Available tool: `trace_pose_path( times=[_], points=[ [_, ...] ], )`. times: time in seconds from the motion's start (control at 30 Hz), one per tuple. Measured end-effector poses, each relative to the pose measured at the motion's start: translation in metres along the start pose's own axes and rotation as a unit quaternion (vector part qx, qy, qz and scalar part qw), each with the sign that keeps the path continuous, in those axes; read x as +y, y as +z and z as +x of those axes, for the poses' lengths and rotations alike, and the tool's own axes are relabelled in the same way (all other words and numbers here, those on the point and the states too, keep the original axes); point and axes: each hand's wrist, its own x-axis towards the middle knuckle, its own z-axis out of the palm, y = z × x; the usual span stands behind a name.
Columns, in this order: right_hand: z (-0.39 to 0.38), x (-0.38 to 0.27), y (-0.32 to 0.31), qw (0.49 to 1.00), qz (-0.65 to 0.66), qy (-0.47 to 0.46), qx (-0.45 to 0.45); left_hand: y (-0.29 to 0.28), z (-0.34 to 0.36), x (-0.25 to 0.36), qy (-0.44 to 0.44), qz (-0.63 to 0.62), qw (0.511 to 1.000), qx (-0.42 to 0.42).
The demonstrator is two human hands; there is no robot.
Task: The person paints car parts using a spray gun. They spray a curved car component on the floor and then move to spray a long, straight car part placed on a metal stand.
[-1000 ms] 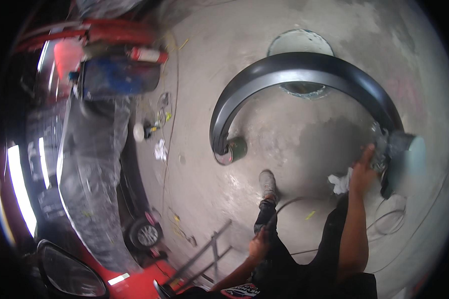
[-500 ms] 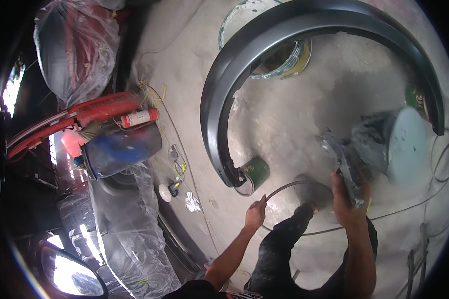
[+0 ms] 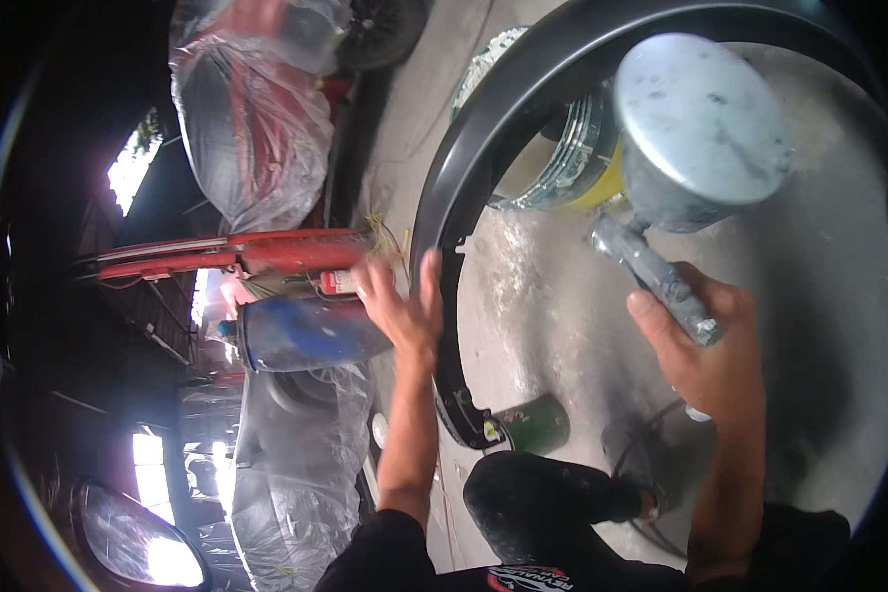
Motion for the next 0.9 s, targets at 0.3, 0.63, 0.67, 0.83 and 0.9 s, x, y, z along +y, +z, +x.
trace_pose_path(
  times=[0.3,0.63,0.67,0.83,0.9],
  points=[
    [-0.002,0.024,0.010,0.998,-0.021,0.026,0.059,0.098,0.149,0.081,0.305,-0.045,0.951,-0.016],
    [-0.011,0.021,-0.013,0.979,0.051,0.185,0.062,0.110,0.110,0.039,0.310,-0.003,0.950,-0.029],
    [-0.011,0.024,-0.011,0.981,0.044,0.176,0.075,0.109,0.101,0.027,0.300,0.009,0.954,-0.029],
    [-0.009,0.032,-0.007,0.983,0.009,0.152,0.104,0.091,0.055,-0.017,0.215,0.067,0.970,-0.092],
    [-0.004,0.031,0.003,0.985,0.040,0.160,0.044,0.071,0.030,-0.047,0.170,0.105,0.973,-0.120]
  ],
)
